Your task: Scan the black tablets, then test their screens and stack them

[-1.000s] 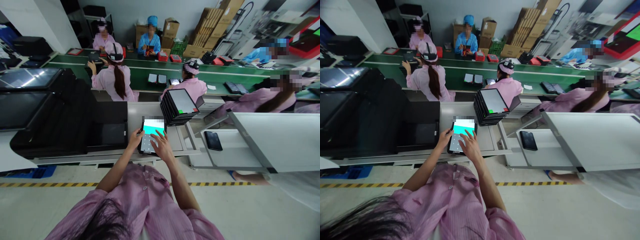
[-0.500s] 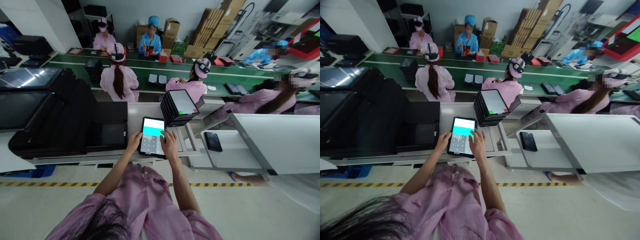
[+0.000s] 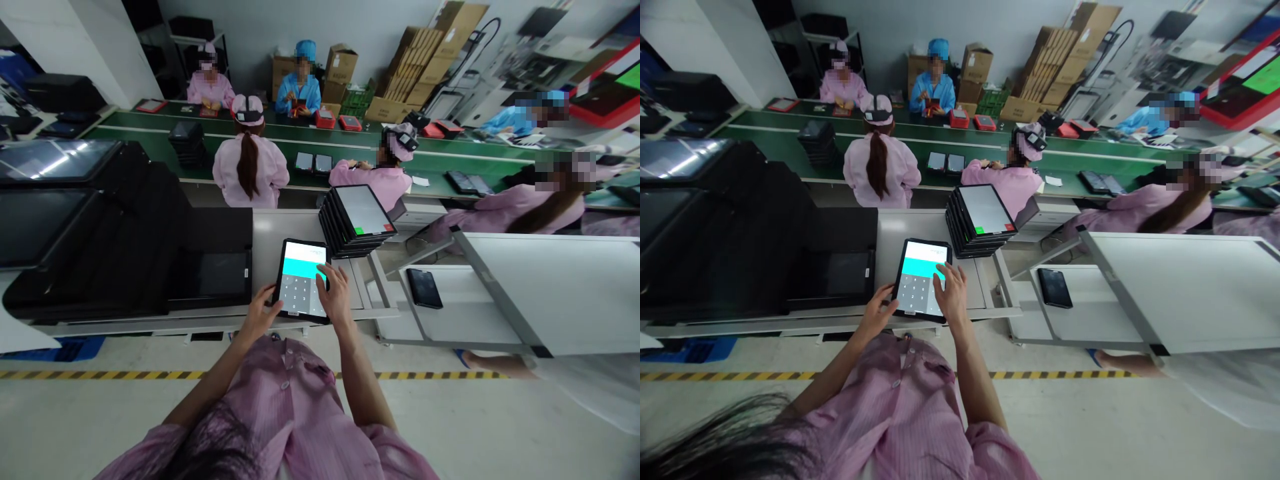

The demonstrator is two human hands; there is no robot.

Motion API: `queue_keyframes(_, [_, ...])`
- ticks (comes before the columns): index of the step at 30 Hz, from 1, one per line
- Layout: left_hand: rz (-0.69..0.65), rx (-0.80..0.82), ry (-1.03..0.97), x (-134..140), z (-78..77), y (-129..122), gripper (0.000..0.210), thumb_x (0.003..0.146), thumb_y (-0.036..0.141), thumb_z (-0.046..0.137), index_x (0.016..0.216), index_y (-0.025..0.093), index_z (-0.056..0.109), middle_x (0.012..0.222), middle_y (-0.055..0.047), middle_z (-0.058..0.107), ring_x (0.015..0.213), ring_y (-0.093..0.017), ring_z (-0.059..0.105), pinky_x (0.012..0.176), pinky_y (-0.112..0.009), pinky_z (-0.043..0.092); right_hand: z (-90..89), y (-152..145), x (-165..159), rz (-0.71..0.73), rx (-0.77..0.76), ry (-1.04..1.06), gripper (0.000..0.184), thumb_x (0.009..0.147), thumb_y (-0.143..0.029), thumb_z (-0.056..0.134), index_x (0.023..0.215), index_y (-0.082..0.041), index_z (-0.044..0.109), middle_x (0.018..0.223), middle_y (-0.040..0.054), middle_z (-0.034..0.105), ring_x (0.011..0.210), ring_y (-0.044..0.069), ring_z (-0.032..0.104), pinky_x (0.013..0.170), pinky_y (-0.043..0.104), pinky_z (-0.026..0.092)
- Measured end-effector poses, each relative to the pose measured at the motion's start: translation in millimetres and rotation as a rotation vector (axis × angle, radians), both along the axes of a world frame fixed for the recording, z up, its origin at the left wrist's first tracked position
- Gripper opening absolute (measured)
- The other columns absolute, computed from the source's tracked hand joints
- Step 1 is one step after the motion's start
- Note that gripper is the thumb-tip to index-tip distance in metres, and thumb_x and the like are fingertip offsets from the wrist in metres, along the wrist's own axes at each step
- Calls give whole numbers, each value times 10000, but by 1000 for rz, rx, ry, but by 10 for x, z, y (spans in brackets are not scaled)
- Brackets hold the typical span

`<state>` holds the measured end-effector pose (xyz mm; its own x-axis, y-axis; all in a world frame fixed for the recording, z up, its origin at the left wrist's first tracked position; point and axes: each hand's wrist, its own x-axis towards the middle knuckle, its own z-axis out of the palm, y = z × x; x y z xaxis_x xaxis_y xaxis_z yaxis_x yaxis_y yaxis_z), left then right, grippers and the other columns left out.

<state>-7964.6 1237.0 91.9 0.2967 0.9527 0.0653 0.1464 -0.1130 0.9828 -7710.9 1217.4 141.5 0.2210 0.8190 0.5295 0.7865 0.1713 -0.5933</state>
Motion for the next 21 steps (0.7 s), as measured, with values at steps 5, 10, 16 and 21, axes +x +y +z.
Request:
queue_keyframes(5, [-96, 94, 127, -66, -50, 53, 841, 787, 602, 924, 1501, 230, 682, 1626, -165, 569, 1438, -368, 619, 985, -417, 637, 27, 53, 43, -62, 52, 77, 341, 1150, -421, 503, 1331, -243, 730, 1301, 113, 822, 1274, 297, 743, 1238, 578, 488])
queue_keyframes(10, [-96, 140, 145, -67, -43, 92, 786, 786, 564, 943, 1459, 239, 700, 1580, -160, 600, 1376, -349, 657, 954, -416, 651, 42, 34, 41, -79, 91, 76, 303, 1150, -371, 506, 1241, -245, 767, 1253, 104, 834, 1282, 295, 746, 1214, 564, 513])
queue_keyframes(16, [-83, 156, 122, -63, -105, 95, 795, 775, 560, 954, 1452, 231, 698, 1555, -157, 607, 1342, -337, 674, 954, -405, 645, 42, -66, 54, -118, 142, 41, 304, 1158, -352, 498, 1168, -240, 780, 1150, 83, 856, 1243, 271, 774, 1230, 543, 498])
queue_keyframes(21, [-82, 142, 75, -52, -153, 89, 776, 778, 550, 948, 1435, 220, 700, 1544, -162, 607, 1356, -341, 666, 935, -391, 642, 16, -100, 73, -90, 136, -4, 301, 1158, -343, 495, 1183, -246, 779, 1174, 83, 853, 1264, 270, 767, 1222, 539, 502])
